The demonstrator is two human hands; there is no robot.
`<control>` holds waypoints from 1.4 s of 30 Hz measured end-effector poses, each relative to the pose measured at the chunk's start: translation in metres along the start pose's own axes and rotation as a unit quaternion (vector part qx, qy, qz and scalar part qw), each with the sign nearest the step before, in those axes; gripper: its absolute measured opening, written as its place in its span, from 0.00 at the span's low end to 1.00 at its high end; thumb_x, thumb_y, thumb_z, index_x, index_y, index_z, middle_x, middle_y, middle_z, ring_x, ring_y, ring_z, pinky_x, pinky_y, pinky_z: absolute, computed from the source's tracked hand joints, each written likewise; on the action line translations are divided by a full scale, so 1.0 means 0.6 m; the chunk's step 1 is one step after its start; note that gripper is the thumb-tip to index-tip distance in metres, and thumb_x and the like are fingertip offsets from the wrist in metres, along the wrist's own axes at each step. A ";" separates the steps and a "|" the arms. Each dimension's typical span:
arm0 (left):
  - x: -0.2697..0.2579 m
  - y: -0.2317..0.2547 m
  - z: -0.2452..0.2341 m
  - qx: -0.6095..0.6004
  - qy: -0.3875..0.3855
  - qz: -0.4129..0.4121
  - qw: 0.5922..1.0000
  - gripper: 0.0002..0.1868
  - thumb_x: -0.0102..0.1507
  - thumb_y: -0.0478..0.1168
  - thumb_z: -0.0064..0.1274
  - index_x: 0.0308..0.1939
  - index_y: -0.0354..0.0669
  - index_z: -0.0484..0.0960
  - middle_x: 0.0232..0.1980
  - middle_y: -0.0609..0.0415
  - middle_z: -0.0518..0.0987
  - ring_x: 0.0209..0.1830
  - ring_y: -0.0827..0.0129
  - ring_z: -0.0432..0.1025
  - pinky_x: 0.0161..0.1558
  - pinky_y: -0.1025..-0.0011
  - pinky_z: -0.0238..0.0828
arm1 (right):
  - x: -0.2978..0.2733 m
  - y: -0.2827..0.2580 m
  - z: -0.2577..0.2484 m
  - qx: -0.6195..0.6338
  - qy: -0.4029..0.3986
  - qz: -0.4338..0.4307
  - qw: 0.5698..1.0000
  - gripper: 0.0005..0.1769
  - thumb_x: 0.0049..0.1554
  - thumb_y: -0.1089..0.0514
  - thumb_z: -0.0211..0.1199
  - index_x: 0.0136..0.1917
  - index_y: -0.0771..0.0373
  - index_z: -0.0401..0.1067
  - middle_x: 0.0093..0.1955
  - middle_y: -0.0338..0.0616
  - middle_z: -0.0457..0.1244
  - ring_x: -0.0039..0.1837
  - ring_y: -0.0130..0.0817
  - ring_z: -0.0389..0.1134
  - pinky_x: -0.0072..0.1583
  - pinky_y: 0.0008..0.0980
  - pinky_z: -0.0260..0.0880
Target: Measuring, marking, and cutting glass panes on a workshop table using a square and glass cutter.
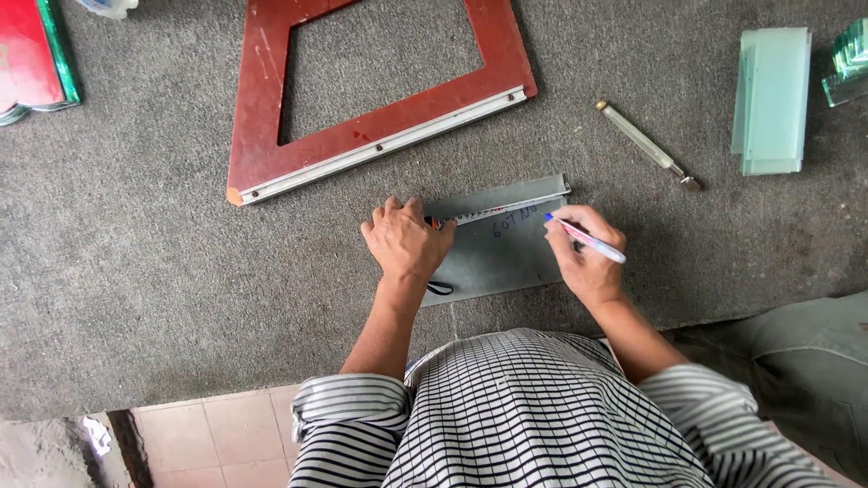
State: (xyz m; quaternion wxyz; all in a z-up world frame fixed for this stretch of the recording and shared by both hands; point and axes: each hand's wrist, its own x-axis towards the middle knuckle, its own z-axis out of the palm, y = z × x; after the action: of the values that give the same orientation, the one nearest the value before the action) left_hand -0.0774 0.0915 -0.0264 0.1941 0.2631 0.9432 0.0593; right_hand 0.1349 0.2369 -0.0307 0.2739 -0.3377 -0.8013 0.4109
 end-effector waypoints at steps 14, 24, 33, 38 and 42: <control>0.016 -0.015 -0.003 -0.233 -0.067 -0.080 0.967 0.34 0.53 0.78 0.54 0.31 0.54 0.87 0.32 0.47 0.83 0.43 0.49 0.80 0.47 0.60 0.75 | -0.044 0.066 -0.149 -0.100 0.031 0.195 0.975 0.22 0.77 0.55 0.60 0.44 0.71 0.73 0.26 0.49 0.60 0.30 0.40 0.63 0.39 0.38 0.63; -0.029 -0.180 -0.004 -0.102 0.020 -0.174 0.979 0.36 0.59 0.78 0.51 0.37 0.49 0.88 0.37 0.41 0.83 0.46 0.44 0.79 0.48 0.47 0.77 | 0.013 0.053 -0.129 -0.098 -0.002 0.176 0.979 0.19 0.74 0.57 0.60 0.43 0.72 0.73 0.26 0.49 0.60 0.28 0.40 0.63 0.31 0.37 0.64; -0.022 -0.365 -0.053 -0.012 0.136 -0.246 0.959 0.52 0.63 0.87 0.35 0.44 0.39 0.84 0.40 0.38 0.81 0.44 0.49 0.75 0.47 0.51 0.71 | 0.106 0.148 -0.167 -0.261 -0.049 0.132 0.955 0.31 0.80 0.48 0.57 0.34 0.58 0.62 0.27 0.38 0.56 0.25 0.28 0.51 0.26 0.33 0.48; -0.014 -0.224 -0.161 -0.532 0.000 -0.324 0.782 0.22 0.65 0.56 0.54 0.50 0.43 0.78 0.42 0.54 0.80 0.36 0.70 0.73 0.40 0.69 0.72 | 0.184 0.114 -0.169 -0.301 0.075 0.067 0.948 0.19 0.69 0.61 0.73 0.64 0.62 0.64 0.38 0.44 0.71 0.34 0.42 0.72 0.44 0.47 0.73; 0.014 -0.083 -0.126 -0.626 -0.129 -0.241 0.730 0.17 0.66 0.40 0.42 0.56 0.40 0.79 0.51 0.48 0.82 0.38 0.64 0.75 0.35 0.72 0.68 | 0.172 0.116 -0.152 -0.348 0.072 0.000 0.935 0.18 0.64 0.63 0.76 0.61 0.64 0.70 0.44 0.44 0.63 0.45 0.42 0.65 0.44 0.43 0.64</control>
State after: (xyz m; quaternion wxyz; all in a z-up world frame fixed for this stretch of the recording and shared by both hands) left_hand -0.1374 0.0526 0.0299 0.4427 -0.1495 0.6897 0.5532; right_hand 0.1581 0.3895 -0.0260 0.1960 -0.4406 -0.8722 0.0815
